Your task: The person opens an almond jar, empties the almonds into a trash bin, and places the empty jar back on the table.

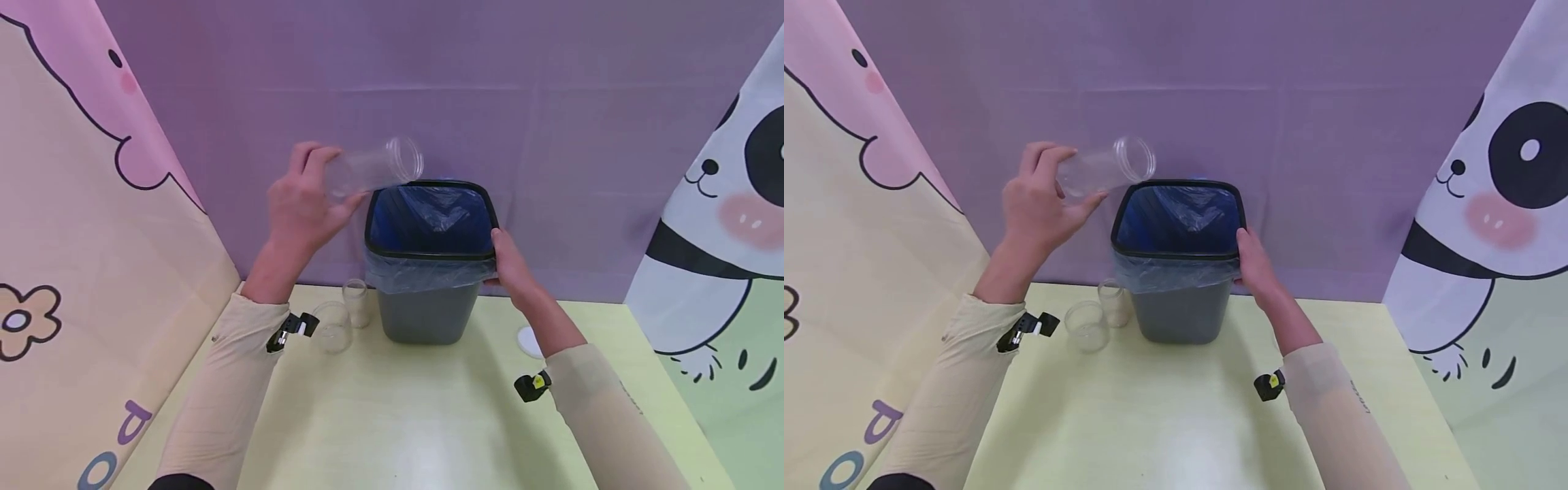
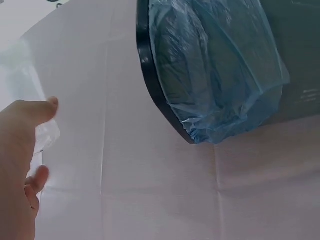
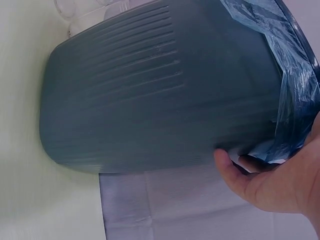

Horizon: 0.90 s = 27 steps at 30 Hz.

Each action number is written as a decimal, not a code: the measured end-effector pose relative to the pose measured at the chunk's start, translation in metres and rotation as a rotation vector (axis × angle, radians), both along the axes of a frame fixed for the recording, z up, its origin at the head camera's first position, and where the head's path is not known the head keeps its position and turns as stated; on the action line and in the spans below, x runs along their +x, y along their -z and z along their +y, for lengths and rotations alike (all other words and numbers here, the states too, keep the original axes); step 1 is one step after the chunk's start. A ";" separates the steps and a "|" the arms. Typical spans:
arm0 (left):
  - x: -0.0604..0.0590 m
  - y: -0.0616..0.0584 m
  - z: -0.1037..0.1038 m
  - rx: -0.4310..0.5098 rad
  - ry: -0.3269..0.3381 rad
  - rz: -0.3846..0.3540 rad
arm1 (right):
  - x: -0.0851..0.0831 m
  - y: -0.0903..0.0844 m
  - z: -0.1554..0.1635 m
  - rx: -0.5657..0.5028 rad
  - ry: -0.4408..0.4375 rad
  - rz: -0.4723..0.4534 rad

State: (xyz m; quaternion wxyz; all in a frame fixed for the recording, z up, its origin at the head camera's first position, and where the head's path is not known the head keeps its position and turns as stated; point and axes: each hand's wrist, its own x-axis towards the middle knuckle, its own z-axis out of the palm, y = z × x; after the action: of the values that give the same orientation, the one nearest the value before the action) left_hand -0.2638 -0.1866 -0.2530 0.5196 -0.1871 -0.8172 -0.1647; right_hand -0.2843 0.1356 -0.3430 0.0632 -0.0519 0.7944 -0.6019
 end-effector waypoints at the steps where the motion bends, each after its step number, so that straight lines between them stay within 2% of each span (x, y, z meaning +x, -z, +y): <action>1: 0.001 0.000 -0.001 0.039 0.016 -0.010 | 0.000 0.000 0.000 -0.001 -0.001 -0.001; 5: 0.001 0.003 -0.005 0.179 0.075 -0.068 | -0.003 0.000 0.000 0.004 0.000 0.002; 16: 0.006 0.021 -0.020 0.384 0.145 -0.231 | -0.012 -0.002 -0.001 0.021 -0.007 -0.010; 21: 0.007 0.028 -0.024 0.355 0.138 -0.296 | -0.013 -0.004 0.001 0.031 -0.005 -0.010; 27: 0.011 0.037 -0.032 0.301 0.051 -0.430 | -0.011 -0.002 0.011 0.002 -0.013 -0.046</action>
State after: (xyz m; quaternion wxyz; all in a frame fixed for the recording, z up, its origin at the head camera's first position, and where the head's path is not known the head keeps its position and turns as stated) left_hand -0.2525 -0.2185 -0.2904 0.3516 -0.0890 -0.8702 -0.3334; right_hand -0.2952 0.1465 -0.3415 0.0855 -0.0429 0.7930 -0.6016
